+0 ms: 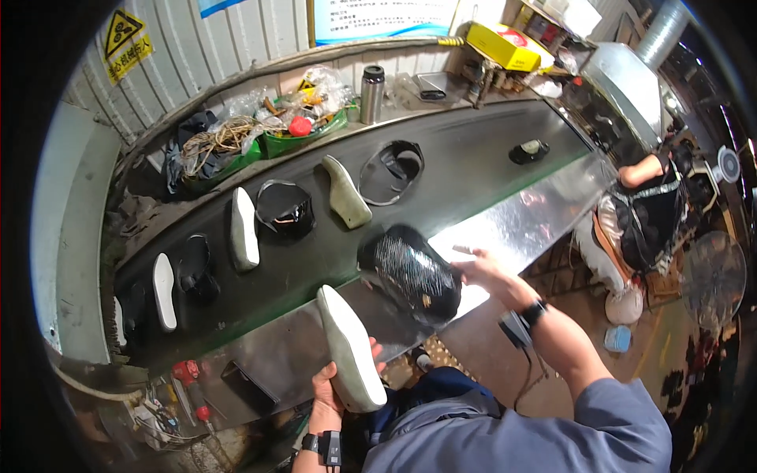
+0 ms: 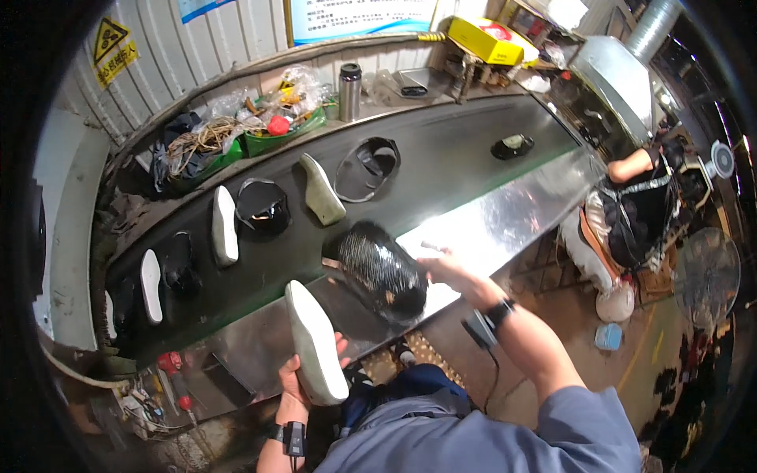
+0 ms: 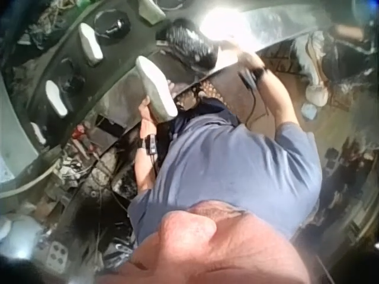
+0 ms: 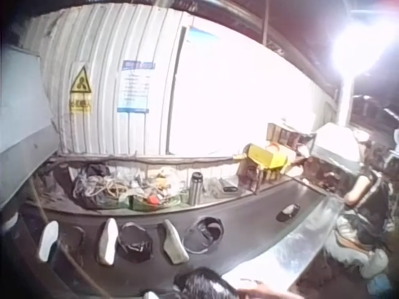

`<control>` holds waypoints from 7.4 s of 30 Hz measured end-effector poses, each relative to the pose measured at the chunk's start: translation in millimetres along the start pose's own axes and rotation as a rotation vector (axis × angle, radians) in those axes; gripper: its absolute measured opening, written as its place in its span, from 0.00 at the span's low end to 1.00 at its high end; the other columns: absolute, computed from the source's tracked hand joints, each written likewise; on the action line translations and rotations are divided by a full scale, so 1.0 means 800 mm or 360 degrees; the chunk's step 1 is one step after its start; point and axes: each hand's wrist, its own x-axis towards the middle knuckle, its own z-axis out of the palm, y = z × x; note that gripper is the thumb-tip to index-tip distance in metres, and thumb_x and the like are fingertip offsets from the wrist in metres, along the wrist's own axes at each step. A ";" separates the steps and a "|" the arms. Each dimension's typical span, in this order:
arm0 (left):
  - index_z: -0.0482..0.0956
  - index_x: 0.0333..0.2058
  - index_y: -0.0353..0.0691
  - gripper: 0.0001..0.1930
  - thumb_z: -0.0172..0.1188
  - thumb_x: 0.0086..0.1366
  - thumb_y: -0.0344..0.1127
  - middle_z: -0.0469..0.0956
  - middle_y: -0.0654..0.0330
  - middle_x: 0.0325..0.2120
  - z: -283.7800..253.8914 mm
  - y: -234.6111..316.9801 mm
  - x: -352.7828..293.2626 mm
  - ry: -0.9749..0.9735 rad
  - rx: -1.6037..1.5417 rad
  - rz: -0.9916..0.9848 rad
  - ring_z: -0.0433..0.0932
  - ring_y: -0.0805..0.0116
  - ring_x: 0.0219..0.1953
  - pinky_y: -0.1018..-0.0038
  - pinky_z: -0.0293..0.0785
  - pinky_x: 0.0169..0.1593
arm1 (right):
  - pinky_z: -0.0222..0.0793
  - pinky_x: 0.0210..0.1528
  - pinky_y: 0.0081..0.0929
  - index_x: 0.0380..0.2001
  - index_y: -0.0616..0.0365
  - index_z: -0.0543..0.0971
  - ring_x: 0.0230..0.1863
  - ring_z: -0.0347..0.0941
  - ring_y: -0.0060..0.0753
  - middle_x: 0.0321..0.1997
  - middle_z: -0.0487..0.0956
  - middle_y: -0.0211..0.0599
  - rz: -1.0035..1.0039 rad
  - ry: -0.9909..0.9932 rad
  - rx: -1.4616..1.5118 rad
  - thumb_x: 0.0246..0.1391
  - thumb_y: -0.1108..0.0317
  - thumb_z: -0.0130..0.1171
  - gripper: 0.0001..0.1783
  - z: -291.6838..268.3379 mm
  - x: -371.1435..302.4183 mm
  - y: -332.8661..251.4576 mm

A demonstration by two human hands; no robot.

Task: Operating a toe-lasting machine to shape shoe uppers onto lasts in a factory production line.

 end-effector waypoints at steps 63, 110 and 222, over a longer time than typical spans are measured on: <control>0.79 0.50 0.32 0.16 0.61 0.69 0.35 0.83 0.54 0.43 -0.006 0.048 0.063 0.0648 0.0674 0.0012 0.83 0.64 0.44 0.67 0.79 0.49 | 0.39 0.76 0.67 0.34 0.51 0.76 0.42 0.72 0.37 0.26 0.73 0.29 -0.1646 -0.0741 -0.1979 0.49 0.66 0.61 0.09 0.124 -0.160 0.166; 0.77 0.29 0.33 0.17 0.72 0.52 0.40 0.81 0.58 0.23 0.073 0.018 -0.213 0.2242 0.1677 0.1775 0.78 0.72 0.27 0.70 0.74 0.34 | 0.57 0.69 0.31 0.74 0.63 0.44 0.71 0.57 0.36 0.72 0.59 0.47 0.0759 -0.1721 -0.0277 0.63 0.39 0.56 0.53 0.341 -0.188 0.044; 0.60 0.66 0.31 0.27 0.46 0.76 0.42 0.57 0.46 0.69 -0.329 -0.538 -0.839 0.4011 0.0709 0.1868 0.58 0.49 0.68 0.58 0.52 0.70 | 0.81 0.44 0.33 0.48 0.74 0.77 0.41 0.83 0.34 0.43 0.83 0.49 -0.0161 -0.2111 -0.0966 0.61 0.51 0.64 0.30 0.728 -0.492 0.225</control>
